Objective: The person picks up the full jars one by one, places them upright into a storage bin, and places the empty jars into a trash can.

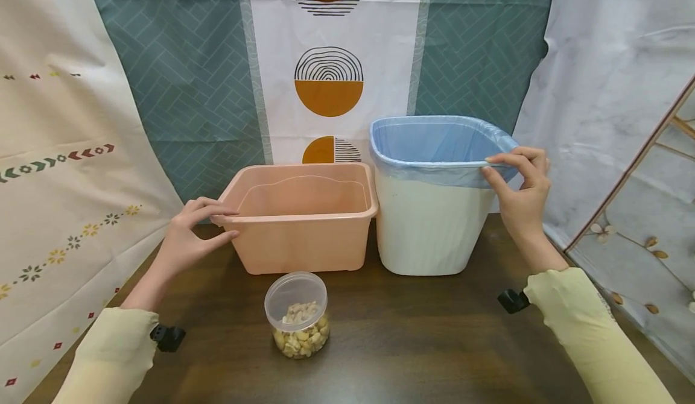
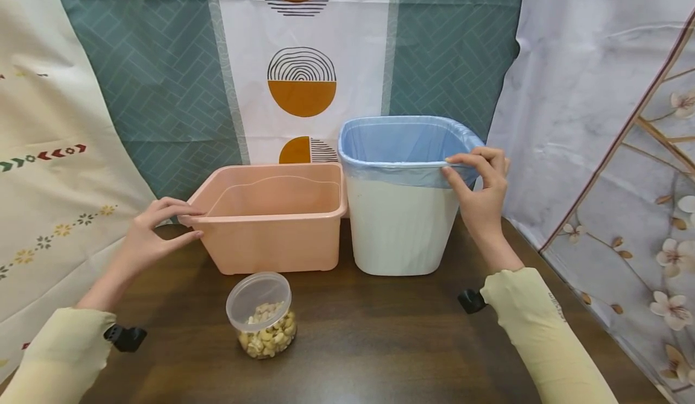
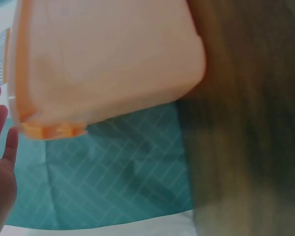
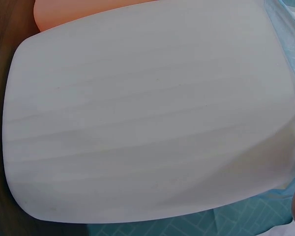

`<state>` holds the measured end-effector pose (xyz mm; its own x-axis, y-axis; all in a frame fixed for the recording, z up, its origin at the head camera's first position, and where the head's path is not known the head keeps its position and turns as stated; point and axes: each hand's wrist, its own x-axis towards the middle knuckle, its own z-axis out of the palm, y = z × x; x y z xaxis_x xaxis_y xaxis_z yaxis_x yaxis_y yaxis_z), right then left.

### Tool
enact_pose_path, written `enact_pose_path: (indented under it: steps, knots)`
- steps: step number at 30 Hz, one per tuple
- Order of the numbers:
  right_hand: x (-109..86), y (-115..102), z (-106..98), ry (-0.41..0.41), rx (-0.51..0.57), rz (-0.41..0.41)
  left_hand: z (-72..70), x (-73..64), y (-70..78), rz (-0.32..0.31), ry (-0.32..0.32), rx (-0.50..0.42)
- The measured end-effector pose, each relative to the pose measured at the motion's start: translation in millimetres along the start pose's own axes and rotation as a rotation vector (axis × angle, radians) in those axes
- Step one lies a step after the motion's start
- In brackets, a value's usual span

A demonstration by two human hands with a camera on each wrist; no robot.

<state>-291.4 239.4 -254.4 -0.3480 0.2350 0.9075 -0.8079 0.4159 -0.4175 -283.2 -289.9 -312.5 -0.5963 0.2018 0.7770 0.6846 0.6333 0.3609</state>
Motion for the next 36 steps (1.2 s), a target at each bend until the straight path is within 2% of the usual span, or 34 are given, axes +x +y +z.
enact_pose_path:
  steps: [3,6,13,16,23,31,36]
  knots:
    - [0.2,0.3,-0.4,0.002,0.0,0.001,3.5,-3.1,-4.9,-0.025,0.009,-0.003]
    - [0.3,0.1,-0.7,0.001,0.003,-0.002,6.2,-4.7,-6.0,-0.046,0.043,-0.02]
    - [-0.7,-0.6,-0.3,0.003,0.01,-0.017,8.2,-3.1,15.4,-0.059,0.088,-0.041]
    - [-0.2,-0.3,-0.3,0.0,0.006,-0.019,10.3,-2.5,19.7,-0.061,0.105,-0.051]
    - [1.7,-0.9,-0.5,-0.004,0.006,-0.031,14.5,-1.8,15.8,-0.103,0.11,-0.046]
    - [1.5,-2.7,-1.5,-0.011,0.003,-0.018,14.2,-1.0,17.4,-0.109,0.109,-0.049]
    - [1.4,-2.0,-2.3,-0.024,-0.017,-0.01,17.9,-4.8,0.8,-0.112,0.111,-0.049]
